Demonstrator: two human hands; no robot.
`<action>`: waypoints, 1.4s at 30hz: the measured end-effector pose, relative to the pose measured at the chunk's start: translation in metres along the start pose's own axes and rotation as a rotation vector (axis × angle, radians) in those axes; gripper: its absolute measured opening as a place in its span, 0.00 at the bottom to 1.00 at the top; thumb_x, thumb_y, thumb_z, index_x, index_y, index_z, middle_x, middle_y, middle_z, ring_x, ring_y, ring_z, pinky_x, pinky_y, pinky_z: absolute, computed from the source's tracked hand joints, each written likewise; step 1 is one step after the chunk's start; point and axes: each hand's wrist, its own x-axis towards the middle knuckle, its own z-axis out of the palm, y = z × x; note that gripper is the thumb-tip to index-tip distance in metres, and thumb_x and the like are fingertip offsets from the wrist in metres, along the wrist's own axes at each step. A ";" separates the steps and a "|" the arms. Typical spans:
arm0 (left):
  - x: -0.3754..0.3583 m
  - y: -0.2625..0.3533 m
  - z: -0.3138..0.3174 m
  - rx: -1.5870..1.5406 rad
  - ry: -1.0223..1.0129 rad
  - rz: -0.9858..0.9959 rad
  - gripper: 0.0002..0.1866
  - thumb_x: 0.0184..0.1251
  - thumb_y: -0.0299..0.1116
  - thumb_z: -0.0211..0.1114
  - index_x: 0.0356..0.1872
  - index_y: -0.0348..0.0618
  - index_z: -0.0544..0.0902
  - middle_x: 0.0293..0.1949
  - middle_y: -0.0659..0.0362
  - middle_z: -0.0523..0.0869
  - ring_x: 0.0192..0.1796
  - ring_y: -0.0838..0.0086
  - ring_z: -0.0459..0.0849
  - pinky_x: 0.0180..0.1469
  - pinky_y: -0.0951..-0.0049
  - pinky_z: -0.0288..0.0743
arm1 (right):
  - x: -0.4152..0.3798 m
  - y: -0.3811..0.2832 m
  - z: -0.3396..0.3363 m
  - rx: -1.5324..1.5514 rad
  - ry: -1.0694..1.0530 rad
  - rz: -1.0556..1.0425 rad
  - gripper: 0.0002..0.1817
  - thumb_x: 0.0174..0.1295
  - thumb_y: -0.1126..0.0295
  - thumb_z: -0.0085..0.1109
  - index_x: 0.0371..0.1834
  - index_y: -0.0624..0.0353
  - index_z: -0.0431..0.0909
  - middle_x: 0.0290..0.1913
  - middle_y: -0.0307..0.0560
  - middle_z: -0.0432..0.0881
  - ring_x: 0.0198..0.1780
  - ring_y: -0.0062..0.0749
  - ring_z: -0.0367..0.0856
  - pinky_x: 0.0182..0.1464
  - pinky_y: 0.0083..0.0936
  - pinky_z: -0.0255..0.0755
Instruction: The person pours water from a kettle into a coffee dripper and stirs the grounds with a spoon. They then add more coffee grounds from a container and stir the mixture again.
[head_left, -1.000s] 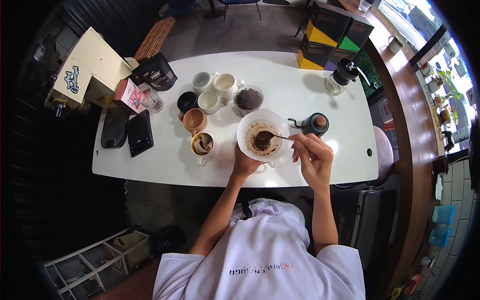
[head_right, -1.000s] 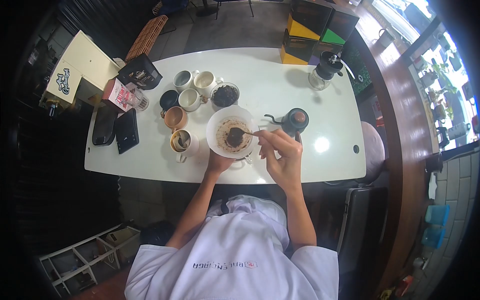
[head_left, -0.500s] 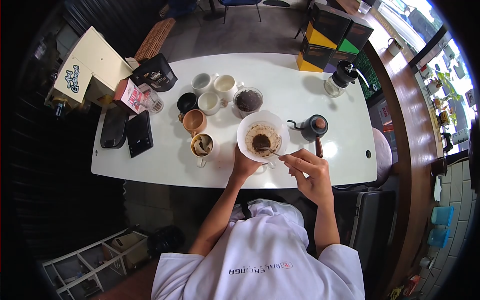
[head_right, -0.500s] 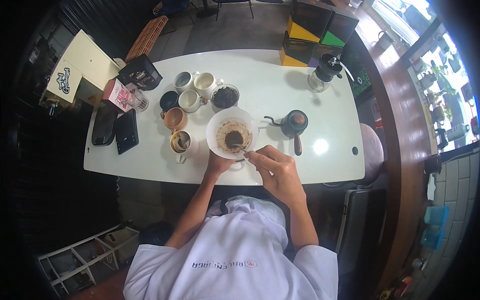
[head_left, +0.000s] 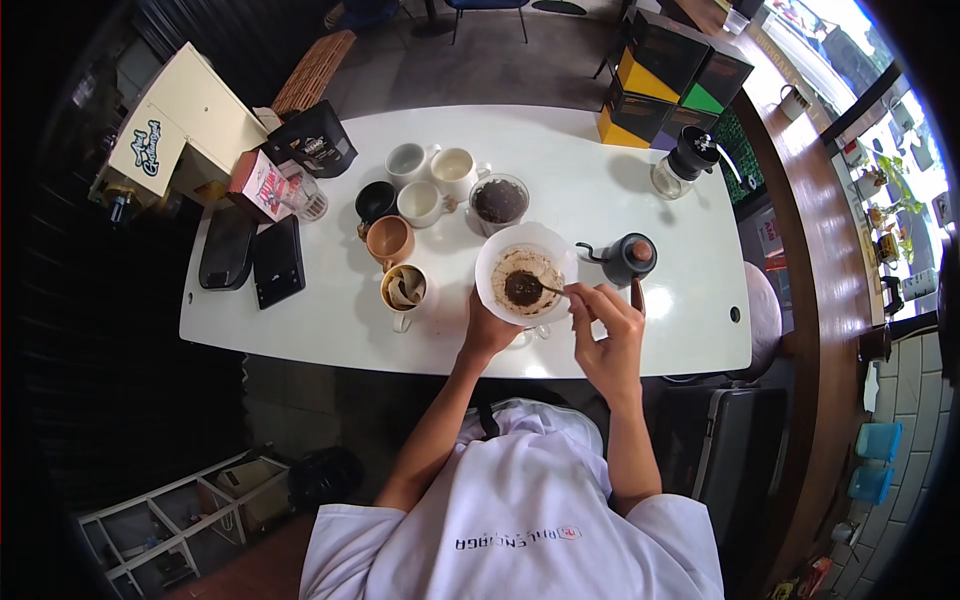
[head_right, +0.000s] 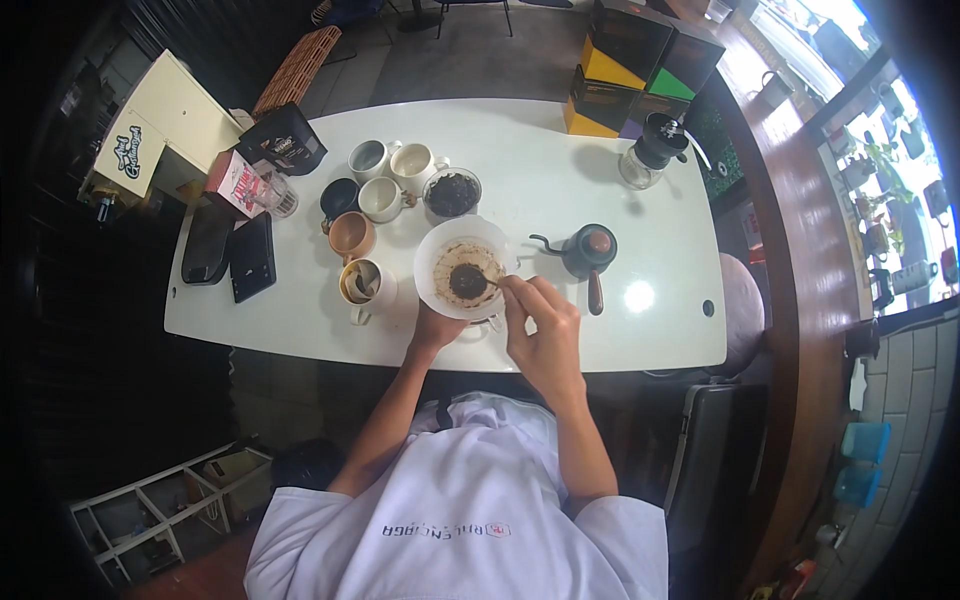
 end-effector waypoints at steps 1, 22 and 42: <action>0.000 -0.002 0.000 0.019 0.012 -0.016 0.36 0.39 0.26 0.86 0.55 0.37 0.80 0.50 0.53 0.88 0.52 0.66 0.88 0.57 0.64 0.81 | -0.001 -0.002 0.003 0.002 -0.003 -0.001 0.10 0.60 0.85 0.62 0.44 0.65 0.86 0.27 0.50 0.81 0.23 0.29 0.79 0.26 0.25 0.68; 0.000 0.011 -0.001 0.109 0.011 0.042 0.37 0.42 0.28 0.85 0.58 0.37 0.78 0.51 0.53 0.88 0.52 0.66 0.87 0.56 0.64 0.81 | -0.007 0.010 -0.002 0.431 0.001 0.404 0.07 0.71 0.77 0.60 0.46 0.71 0.82 0.28 0.43 0.82 0.23 0.15 0.77 0.24 0.14 0.68; 0.001 -0.002 0.000 0.098 0.057 0.192 0.35 0.36 0.32 0.84 0.52 0.36 0.80 0.48 0.48 0.81 0.52 0.51 0.80 0.53 0.54 0.75 | 0.003 -0.029 -0.008 0.351 0.073 0.387 0.11 0.69 0.81 0.56 0.50 0.71 0.85 0.32 0.45 0.79 0.28 0.20 0.80 0.30 0.18 0.72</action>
